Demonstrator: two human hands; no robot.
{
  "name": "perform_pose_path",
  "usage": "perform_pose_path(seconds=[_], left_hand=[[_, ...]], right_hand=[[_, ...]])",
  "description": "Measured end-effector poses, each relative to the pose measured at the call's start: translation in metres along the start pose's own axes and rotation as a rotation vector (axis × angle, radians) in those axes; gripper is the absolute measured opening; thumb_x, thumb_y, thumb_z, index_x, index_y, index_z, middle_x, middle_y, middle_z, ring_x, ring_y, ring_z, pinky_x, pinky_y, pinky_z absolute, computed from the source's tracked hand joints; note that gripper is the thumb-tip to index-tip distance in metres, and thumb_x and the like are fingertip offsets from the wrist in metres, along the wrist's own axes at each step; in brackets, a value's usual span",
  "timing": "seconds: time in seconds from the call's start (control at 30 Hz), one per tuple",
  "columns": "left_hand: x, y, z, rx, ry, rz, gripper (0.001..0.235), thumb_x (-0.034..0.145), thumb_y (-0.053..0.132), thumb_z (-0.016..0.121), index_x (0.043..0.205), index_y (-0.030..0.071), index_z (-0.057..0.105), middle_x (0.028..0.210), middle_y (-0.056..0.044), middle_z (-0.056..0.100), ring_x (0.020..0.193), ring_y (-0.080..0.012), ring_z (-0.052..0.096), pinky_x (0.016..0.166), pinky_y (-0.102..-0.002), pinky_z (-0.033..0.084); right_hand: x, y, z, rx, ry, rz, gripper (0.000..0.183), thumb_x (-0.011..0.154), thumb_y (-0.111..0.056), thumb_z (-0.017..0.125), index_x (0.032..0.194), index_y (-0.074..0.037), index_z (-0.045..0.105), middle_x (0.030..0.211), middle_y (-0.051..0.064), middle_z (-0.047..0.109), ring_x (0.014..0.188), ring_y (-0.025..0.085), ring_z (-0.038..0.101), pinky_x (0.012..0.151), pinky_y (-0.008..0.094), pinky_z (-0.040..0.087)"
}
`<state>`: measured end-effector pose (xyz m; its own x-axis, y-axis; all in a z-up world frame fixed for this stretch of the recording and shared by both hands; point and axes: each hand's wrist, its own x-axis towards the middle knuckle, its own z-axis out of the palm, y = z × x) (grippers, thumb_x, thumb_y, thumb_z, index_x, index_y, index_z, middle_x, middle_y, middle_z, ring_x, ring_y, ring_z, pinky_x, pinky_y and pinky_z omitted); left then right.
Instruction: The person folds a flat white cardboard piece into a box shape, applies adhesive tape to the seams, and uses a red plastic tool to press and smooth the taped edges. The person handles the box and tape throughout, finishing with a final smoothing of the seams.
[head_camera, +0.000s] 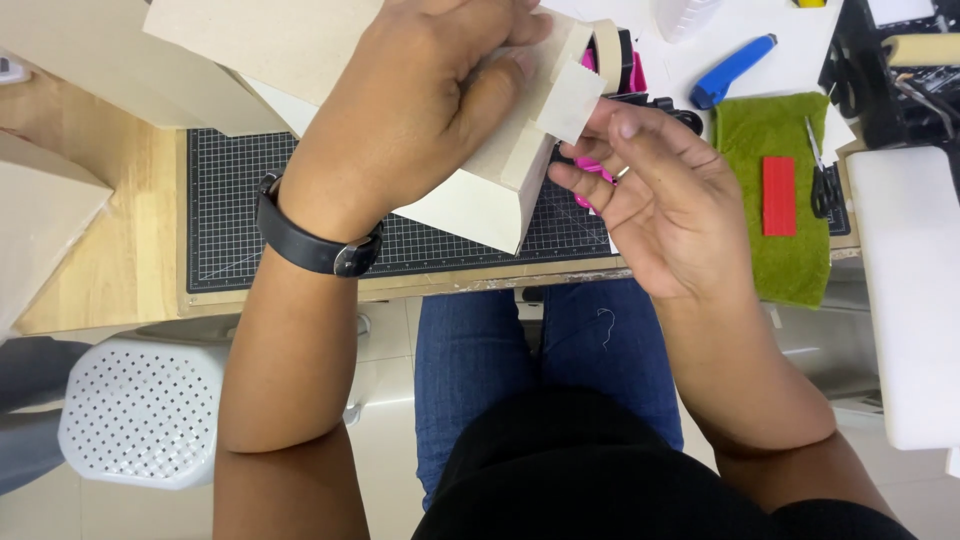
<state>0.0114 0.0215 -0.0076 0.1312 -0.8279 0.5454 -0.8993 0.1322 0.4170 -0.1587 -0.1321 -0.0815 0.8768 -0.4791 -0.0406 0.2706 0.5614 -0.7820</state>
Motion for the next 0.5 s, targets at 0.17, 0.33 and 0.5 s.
perform_pose_path(seconds=[0.17,0.33,0.5], left_hand=[[-0.0002,-0.0006,-0.0001,0.009,-0.007,0.001,0.019,0.106,0.006,0.056,0.116,-0.008,0.065,0.1,-0.017,0.069,0.089,-0.0358,0.064,0.076,-0.044,0.045],[-0.0013,-0.0024,0.0004,0.016,-0.014,0.0,0.018,0.106,0.008,0.059,0.115,-0.006,0.065,0.105,-0.017,0.072,0.09,-0.0351,0.066,0.077,-0.043,0.046],[-0.0005,-0.0023,0.0004,0.019,-0.017,-0.002,0.021,0.102,0.008,0.065,0.117,-0.006,0.066,0.108,-0.017,0.072,0.093,-0.0359,0.066,0.08,-0.043,0.046]], right_hand=[[0.0027,0.0017,0.0019,-0.007,-0.023,0.007,0.02,0.094,-0.017,0.077,0.11,-0.005,0.076,0.108,0.01,0.075,0.101,0.024,0.072,0.102,0.048,0.063],[0.0037,0.0041,0.0035,0.008,-0.015,0.001,0.016,0.094,-0.014,0.076,0.107,-0.005,0.076,0.112,0.01,0.076,0.1,0.025,0.072,0.103,0.049,0.063],[0.0042,0.0037,0.0043,0.003,0.002,0.011,0.018,0.093,-0.015,0.077,0.106,-0.004,0.076,0.108,0.01,0.076,0.099,0.024,0.073,0.101,0.045,0.064]])
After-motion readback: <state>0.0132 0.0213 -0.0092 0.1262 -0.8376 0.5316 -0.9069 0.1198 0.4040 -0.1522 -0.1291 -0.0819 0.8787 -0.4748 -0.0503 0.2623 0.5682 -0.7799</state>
